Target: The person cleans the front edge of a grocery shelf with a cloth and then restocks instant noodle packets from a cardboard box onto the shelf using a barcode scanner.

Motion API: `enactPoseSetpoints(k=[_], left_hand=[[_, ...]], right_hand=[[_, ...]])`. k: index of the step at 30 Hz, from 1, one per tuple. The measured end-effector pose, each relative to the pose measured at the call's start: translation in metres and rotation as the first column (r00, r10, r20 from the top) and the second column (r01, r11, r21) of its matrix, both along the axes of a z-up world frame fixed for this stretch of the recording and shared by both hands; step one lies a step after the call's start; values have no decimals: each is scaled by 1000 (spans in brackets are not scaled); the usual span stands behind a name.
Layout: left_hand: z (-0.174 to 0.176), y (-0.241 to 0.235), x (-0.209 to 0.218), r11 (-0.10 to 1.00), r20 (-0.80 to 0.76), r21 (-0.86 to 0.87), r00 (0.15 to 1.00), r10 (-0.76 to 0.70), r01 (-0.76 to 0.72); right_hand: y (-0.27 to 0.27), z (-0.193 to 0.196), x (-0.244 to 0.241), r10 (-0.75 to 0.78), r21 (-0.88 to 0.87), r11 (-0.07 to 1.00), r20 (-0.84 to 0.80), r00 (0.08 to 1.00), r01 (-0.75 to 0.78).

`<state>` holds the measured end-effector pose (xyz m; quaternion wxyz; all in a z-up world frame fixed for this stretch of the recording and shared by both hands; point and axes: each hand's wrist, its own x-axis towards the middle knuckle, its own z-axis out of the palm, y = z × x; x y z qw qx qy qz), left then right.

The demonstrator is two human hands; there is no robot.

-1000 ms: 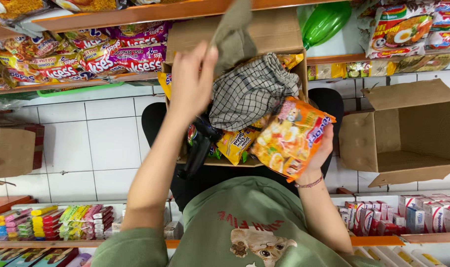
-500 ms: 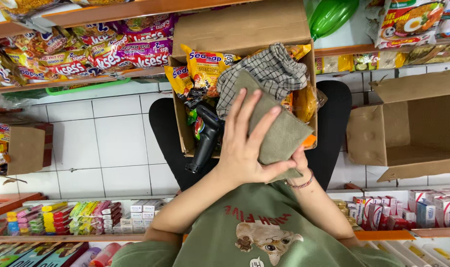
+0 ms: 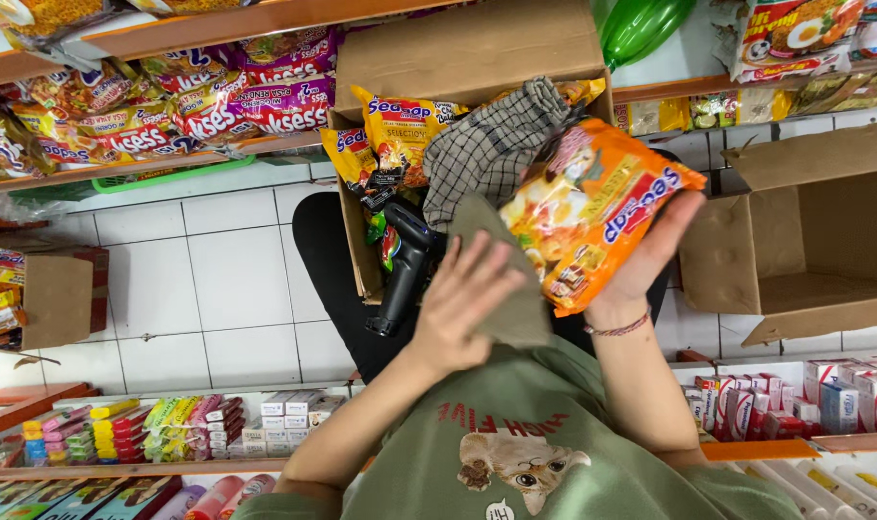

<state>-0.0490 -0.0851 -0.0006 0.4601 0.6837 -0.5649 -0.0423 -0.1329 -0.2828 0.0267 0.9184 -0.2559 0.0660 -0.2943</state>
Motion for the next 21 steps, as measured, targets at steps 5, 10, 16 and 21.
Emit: enactPoseSetpoints(k=[5,10,16,21], left_hand=[[-31,14,20,942,-886,164,376,270,-292],[-22,-7,40,957,-991,-130,47,-122,-261],[38,-6,22,963,-868,-269,431,-248,12],[70,-24,10,991,-481,-102,876,24,-83]], right_hand=[[1,-2,-16,115,55,992,-108,988,-109],[14,-38,-27,270,166,956,-184,945,-241],[41,-29,-6,-43,-344,936,-303,952,-67],[56,-37,-12,-62,-532,836,-336,940,-135]])
